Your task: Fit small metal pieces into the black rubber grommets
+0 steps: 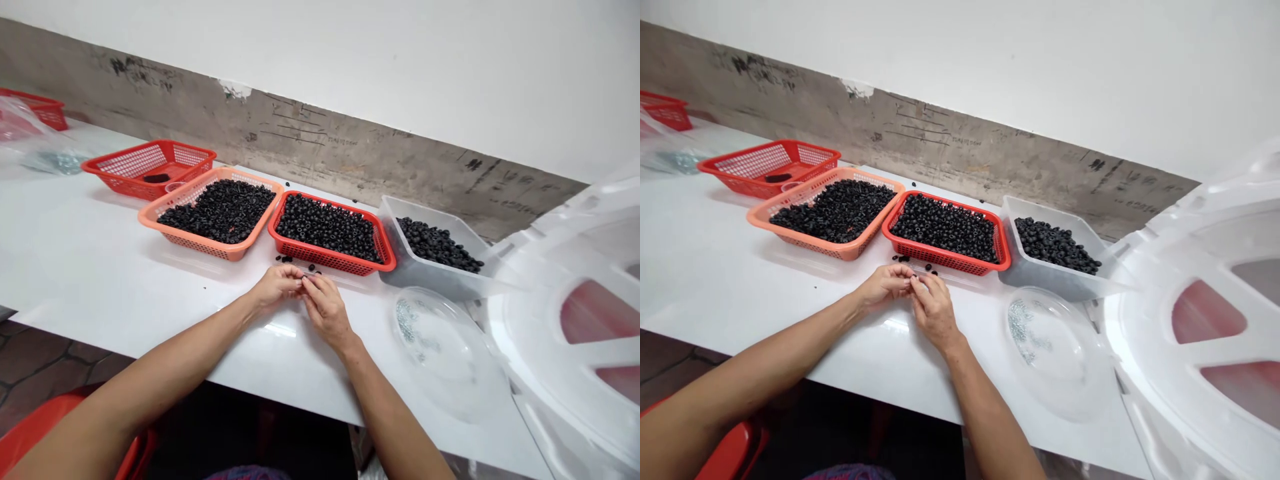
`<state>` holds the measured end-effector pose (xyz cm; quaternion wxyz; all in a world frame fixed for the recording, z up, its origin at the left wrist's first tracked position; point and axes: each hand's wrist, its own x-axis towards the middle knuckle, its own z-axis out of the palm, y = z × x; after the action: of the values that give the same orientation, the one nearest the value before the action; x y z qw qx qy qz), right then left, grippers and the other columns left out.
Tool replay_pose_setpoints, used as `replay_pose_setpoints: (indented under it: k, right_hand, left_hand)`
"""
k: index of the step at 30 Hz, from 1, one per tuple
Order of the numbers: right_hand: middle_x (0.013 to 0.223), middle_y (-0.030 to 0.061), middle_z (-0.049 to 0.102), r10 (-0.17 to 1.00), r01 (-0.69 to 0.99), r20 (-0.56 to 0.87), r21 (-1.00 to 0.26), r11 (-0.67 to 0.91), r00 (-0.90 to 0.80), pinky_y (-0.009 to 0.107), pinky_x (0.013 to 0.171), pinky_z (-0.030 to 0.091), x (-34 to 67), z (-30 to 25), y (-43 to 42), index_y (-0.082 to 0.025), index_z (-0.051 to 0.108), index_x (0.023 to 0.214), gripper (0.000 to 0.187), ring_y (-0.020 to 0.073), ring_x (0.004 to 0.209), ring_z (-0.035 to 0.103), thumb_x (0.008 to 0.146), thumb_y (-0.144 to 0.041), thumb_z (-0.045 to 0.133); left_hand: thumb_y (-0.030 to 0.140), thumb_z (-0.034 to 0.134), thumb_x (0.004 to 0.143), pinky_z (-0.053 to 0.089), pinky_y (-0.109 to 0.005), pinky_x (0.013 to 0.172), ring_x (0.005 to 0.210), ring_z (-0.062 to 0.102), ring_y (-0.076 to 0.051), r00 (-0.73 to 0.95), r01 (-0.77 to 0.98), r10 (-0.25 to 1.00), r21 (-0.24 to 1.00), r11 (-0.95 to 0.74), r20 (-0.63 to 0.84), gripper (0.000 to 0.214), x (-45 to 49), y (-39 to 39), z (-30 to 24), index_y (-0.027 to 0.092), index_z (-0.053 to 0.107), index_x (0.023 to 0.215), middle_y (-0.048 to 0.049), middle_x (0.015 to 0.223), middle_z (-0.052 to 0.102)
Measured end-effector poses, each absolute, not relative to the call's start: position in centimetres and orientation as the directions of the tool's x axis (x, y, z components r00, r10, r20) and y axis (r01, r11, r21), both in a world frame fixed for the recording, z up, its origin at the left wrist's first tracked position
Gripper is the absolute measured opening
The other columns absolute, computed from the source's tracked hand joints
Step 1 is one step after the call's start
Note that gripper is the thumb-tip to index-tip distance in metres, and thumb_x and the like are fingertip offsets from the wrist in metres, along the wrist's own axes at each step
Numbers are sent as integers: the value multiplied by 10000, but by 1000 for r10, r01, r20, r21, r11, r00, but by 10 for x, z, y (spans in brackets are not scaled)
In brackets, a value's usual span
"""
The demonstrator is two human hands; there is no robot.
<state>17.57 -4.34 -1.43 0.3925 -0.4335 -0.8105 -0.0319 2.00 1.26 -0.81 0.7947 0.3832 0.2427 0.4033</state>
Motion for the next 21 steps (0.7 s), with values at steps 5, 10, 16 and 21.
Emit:
replay_pose_setpoints:
  k: [5, 10, 16, 21]
  right_hand:
    - [908, 87, 649, 724, 689, 643, -407, 600, -251, 394, 806, 495, 174, -7, -50, -199, 587, 1167, 325, 208, 879, 579, 872, -188, 451]
    - [856, 78, 653, 719, 710, 656, -393, 584, -228, 388, 764, 505, 174, -7, -52, -188, 606, 1091, 283, 204, 831, 586, 854, -160, 455]
    - [919, 102, 656, 619, 772, 768, -289, 566, -166, 391, 756, 523, 175, 1, -57, -170, 566, 1134, 327, 221, 863, 601, 826, -105, 477]
    - [1019, 122, 651, 436, 897, 887, -62, 437, -151, 410, 845, 500, 217, 51, -52, -169, 537, 1188, 382, 237, 954, 600, 809, -125, 527]
  left_hand:
    - [245, 747, 617, 394, -227, 522, 520, 540, -103, 622, -241, 781, 936, 256, -53, 246, 19, 10, -7, 86, 645, 774, -22, 591, 609]
    - [333, 690, 686, 385, -227, 520, 534, 549, -111, 638, -180, 768, 962, 207, -46, 261, 21, 7, -8, 92, 639, 773, -33, 601, 616]
    - [354, 679, 675, 406, -238, 538, 547, 578, -116, 564, -140, 823, 974, 177, -69, 264, 24, 5, -5, 113, 613, 761, -29, 652, 633]
    - [311, 671, 637, 391, -229, 499, 521, 577, -119, 495, -102, 868, 989, 106, -42, 221, 26, 5, -3, 118, 598, 713, -14, 610, 610]
